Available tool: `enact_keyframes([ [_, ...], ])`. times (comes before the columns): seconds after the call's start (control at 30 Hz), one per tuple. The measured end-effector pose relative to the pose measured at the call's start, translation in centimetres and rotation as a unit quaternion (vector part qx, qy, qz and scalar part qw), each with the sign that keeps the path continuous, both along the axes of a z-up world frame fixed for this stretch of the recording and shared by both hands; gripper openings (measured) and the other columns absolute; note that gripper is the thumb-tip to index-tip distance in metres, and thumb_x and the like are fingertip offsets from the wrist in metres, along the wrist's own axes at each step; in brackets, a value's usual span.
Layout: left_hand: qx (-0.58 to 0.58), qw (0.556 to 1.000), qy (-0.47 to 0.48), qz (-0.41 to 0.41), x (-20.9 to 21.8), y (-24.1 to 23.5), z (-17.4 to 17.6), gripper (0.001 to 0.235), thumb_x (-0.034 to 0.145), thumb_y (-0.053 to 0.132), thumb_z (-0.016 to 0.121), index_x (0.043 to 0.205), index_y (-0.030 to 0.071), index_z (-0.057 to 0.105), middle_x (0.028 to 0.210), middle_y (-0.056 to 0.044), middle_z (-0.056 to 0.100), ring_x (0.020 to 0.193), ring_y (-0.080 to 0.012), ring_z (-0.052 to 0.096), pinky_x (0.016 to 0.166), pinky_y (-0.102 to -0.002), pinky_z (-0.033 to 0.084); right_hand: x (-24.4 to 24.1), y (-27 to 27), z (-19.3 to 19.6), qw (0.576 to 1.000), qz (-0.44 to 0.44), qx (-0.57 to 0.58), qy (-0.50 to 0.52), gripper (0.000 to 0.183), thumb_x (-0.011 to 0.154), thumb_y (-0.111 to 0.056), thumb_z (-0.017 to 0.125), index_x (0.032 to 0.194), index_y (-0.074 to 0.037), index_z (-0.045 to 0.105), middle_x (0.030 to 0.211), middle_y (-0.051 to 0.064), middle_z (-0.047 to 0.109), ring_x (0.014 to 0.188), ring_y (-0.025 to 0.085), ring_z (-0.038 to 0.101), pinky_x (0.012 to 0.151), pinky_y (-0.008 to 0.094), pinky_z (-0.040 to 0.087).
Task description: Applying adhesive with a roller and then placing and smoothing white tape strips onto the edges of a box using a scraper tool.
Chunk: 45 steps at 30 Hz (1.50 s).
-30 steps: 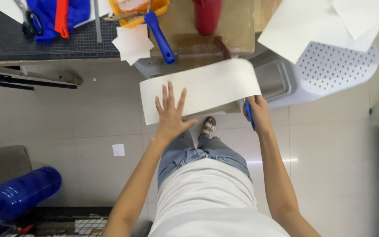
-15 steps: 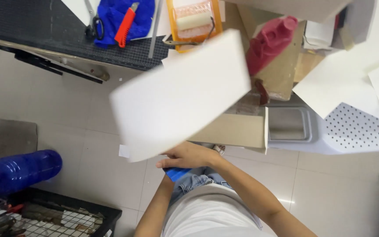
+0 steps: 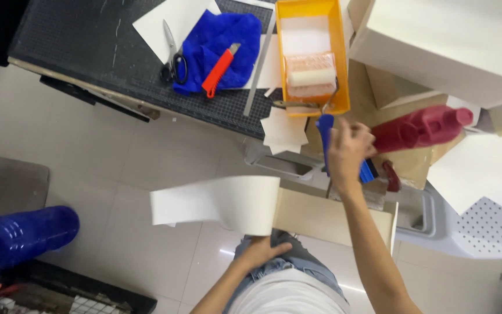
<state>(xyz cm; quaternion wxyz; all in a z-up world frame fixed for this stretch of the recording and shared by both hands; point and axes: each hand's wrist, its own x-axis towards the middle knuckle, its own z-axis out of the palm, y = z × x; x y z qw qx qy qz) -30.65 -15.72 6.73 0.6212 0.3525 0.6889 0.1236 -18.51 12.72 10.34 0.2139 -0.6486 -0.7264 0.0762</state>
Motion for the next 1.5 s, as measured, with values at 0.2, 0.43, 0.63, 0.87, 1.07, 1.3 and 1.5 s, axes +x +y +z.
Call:
enact_keyframes([
  [0.2, 0.039, 0.975, 0.034, -0.215, -3.9, -2.3, -4.9, 0.065, 0.097, 0.048, 0.055, 0.143, 0.006, 0.035, 0.144, -0.021, 0.044, 0.135, -0.0396, 0.037, 0.113, -0.052, 0.023, -11.6, 5.7, -2.5, 0.974, 0.215, 0.002, -0.068, 0.064, 0.087, -0.042, 0.078, 0.141, -0.021, 0.051, 0.133, 0.020, 0.042, 0.119, 0.043, 0.039, 0.088, 0.061, 0.036],
  [0.43, -0.028, 0.995, 0.075, -0.059, -9.8, -9.4, -14.8, 0.069, 0.098, 0.051, 0.048, 0.154, 0.015, 0.031, 0.157, -0.011, 0.037, 0.146, -0.0280, 0.035, 0.118, -0.047, 0.027, -7.6, 7.2, 0.7, 0.955, 0.291, 0.009, 0.054, 0.028, 0.086, 0.013, 0.052, 0.109, -0.002, 0.052, 0.107, 0.019, 0.052, 0.077, 0.038, 0.056, 0.060, 0.045, 0.048],
  [0.63, -0.154, 0.975, 0.055, 0.152, -12.4, -17.4, -23.3, 0.066, 0.092, 0.052, 0.056, 0.148, 0.017, 0.048, 0.147, -0.013, 0.054, 0.137, -0.0264, 0.053, 0.115, -0.034, 0.039, -7.0, 5.7, 8.4, 0.927, 0.162, 0.003, 0.337, 0.029, 0.091, 0.011, 0.058, 0.113, -0.005, 0.049, 0.102, 0.011, 0.064, 0.084, 0.016, 0.061, 0.080, 0.028, 0.053],
  [0.87, -0.236, 0.950, 0.059, 0.194, -13.9, -21.2, -25.3, 0.064, 0.091, 0.053, 0.052, 0.144, 0.018, 0.052, 0.138, -0.012, 0.064, 0.126, -0.0262, 0.062, 0.110, -0.030, 0.043, -10.8, 14.8, 6.5, 0.939, 0.155, -0.023, 0.305, 0.016, 0.109, -0.019, 0.049, 0.099, -0.008, 0.055, 0.085, 0.006, 0.061, 0.076, 0.015, 0.059, 0.074, 0.029, 0.050],
  [1.07, -0.157, 0.951, 0.047, 0.264, -13.5, -17.5, -24.6, 0.056, 0.091, 0.046, 0.057, 0.139, 0.017, 0.059, 0.136, -0.010, 0.067, 0.127, -0.0252, 0.062, 0.110, -0.031, 0.042, -13.7, 17.6, 3.5, 0.924, 0.248, -0.060, 0.286, 0.013, 0.111, -0.012, 0.045, 0.102, -0.006, 0.052, 0.097, 0.009, 0.066, 0.079, 0.016, 0.059, 0.075, 0.030, 0.051],
  [1.3, -0.153, 0.951, 0.035, 0.266, -13.5, -14.5, -23.5, 0.056, 0.090, 0.047, 0.056, 0.139, 0.021, 0.059, 0.137, -0.008, 0.066, 0.126, -0.0218, 0.063, 0.107, -0.027, 0.042, -13.7, 17.7, 4.5, 0.942, 0.243, -0.104, 0.208, 0.018, 0.111, -0.019, 0.047, 0.100, -0.006, 0.051, 0.091, 0.011, 0.065, 0.078, 0.020, 0.063, 0.069, 0.033, 0.050],
  [1.5, -0.154, 0.951, 0.042, 0.265, -13.2, -16.7, -23.4, 0.055, 0.092, 0.046, 0.054, 0.139, 0.019, 0.059, 0.134, -0.008, 0.068, 0.126, -0.0237, 0.061, 0.109, -0.030, 0.042, -13.4, 15.5, 7.3, 0.950, 0.203, -0.177, 0.158, 0.014, 0.110, -0.015, 0.043, 0.101, -0.006, 0.049, 0.096, 0.013, 0.066, 0.079, 0.023, 0.060, 0.068, 0.035, 0.050],
])
